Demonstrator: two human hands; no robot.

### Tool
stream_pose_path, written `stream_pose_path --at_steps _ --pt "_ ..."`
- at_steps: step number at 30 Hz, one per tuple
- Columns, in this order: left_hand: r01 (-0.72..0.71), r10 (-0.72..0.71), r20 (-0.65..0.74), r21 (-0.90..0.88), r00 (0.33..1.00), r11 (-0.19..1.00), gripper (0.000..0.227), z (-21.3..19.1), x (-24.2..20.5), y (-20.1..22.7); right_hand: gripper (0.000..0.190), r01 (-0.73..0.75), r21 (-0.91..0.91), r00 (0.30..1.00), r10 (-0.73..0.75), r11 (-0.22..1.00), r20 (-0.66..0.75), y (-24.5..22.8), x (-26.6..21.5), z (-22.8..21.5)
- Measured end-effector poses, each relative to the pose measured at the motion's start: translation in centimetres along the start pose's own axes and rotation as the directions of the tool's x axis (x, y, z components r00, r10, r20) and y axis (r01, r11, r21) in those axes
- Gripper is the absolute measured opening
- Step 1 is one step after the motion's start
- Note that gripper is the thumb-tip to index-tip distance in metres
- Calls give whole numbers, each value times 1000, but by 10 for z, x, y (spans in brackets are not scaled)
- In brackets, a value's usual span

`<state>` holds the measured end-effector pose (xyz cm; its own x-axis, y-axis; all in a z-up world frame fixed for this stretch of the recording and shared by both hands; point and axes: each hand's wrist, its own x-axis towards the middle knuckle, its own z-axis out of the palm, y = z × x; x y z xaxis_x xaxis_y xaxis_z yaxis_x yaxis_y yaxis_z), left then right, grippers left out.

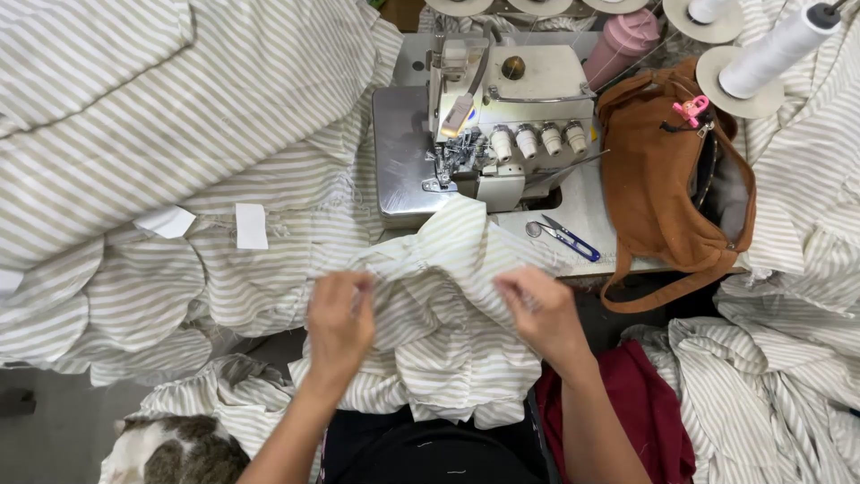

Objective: Trimming loose threads from striped fabric garments using hand snips at a sewing workstation.

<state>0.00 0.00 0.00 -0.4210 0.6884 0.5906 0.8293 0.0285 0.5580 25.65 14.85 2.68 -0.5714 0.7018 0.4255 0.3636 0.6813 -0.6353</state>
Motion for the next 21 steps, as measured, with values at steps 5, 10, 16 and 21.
stream_pose_path --at_steps 5,10,16,21 --pt "104 192 682 -368 705 924 35 37 -104 25 13 -81 -11 773 70 997 631 -6 -40 -17" --pt "21 260 605 -417 753 909 23 58 -122 20 45 -160 -80 597 161 984 786 10 -81 -1" --pt "475 -142 633 -395 761 786 11 25 -28 38 13 -178 133 903 108 975 415 -12 -56 5" --pt "466 -133 550 -526 824 711 8 -8 26 59 10 -187 270 981 195 944 -3 -24 -20 -8"
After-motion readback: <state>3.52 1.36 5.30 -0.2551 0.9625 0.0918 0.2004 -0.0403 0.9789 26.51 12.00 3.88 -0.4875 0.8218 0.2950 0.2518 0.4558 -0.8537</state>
